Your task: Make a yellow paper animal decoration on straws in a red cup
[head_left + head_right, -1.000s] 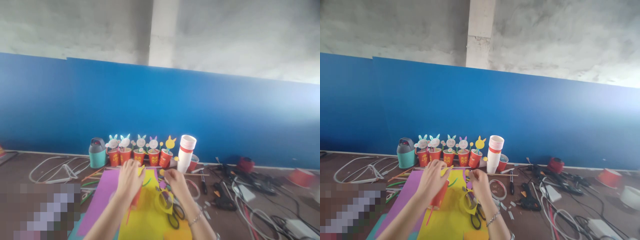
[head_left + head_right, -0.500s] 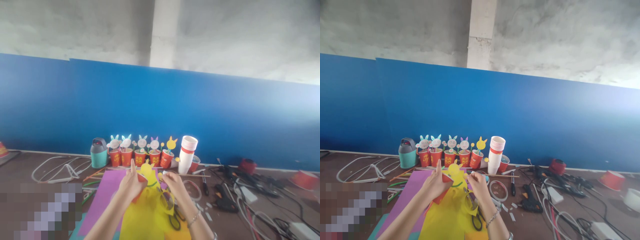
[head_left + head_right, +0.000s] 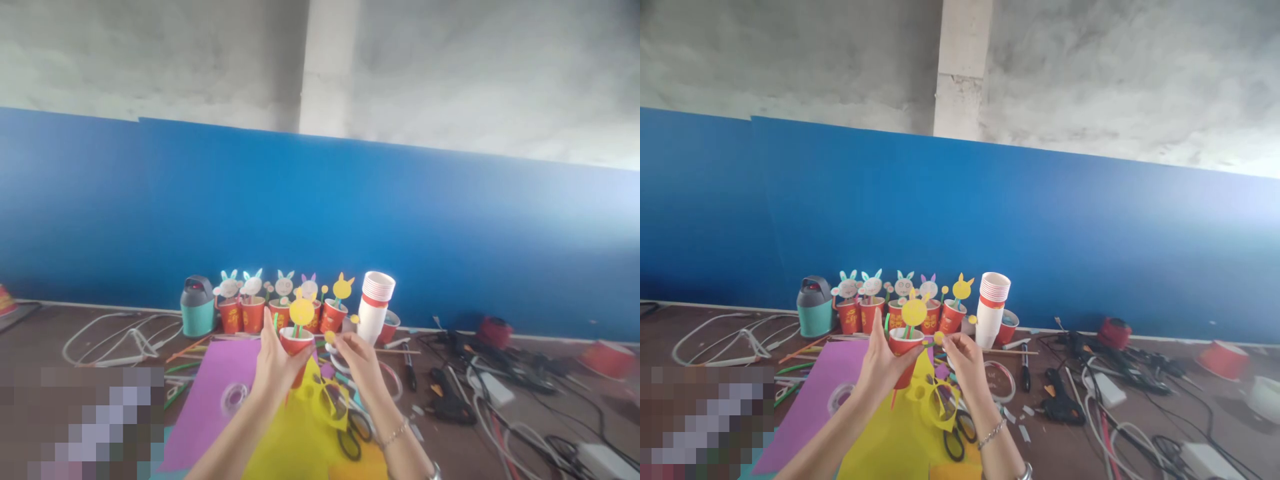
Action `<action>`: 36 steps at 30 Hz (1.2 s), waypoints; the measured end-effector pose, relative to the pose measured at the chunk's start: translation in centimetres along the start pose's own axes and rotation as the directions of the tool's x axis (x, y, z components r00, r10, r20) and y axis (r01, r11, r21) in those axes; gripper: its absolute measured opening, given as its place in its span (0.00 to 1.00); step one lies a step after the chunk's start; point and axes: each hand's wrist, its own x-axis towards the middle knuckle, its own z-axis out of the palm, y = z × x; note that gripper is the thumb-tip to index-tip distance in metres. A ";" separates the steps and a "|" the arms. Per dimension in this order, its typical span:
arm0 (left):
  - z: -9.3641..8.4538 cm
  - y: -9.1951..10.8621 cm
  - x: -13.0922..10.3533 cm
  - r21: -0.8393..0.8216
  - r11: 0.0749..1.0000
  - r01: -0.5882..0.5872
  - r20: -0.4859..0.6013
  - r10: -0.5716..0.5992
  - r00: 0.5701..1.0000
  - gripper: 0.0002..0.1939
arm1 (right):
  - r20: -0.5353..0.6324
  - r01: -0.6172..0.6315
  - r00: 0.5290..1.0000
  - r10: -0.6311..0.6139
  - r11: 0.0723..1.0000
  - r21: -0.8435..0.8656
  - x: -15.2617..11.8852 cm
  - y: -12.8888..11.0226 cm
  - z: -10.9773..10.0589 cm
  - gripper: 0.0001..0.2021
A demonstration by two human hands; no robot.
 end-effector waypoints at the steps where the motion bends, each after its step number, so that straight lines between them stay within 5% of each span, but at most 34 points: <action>1: 0.0 0.1 0.0 -0.008 1.000 0.001 0.004 -0.001 1.000 0.58 | -0.006 0.011 1.000 -0.011 1.000 0.002 0.0 0.0 0.0 0.22; 23: 0.2 0.9 -0.6 -0.059 0.998 0.025 0.024 -0.024 0.999 0.55 | -0.092 0.051 0.994 -0.052 0.999 -0.014 0.0 0.4 -0.1 0.19; 31: 0.5 0.7 -0.7 -0.065 0.997 0.032 0.014 -0.031 0.999 0.58 | -0.071 0.061 0.996 -0.046 0.973 0.224 0.2 0.6 0.0 0.21; 36: 0.5 0.5 -0.8 -0.035 0.999 0.014 0.031 -0.013 0.999 0.58 | -0.064 0.076 0.996 -0.068 0.988 0.135 0.2 0.5 0.0 0.18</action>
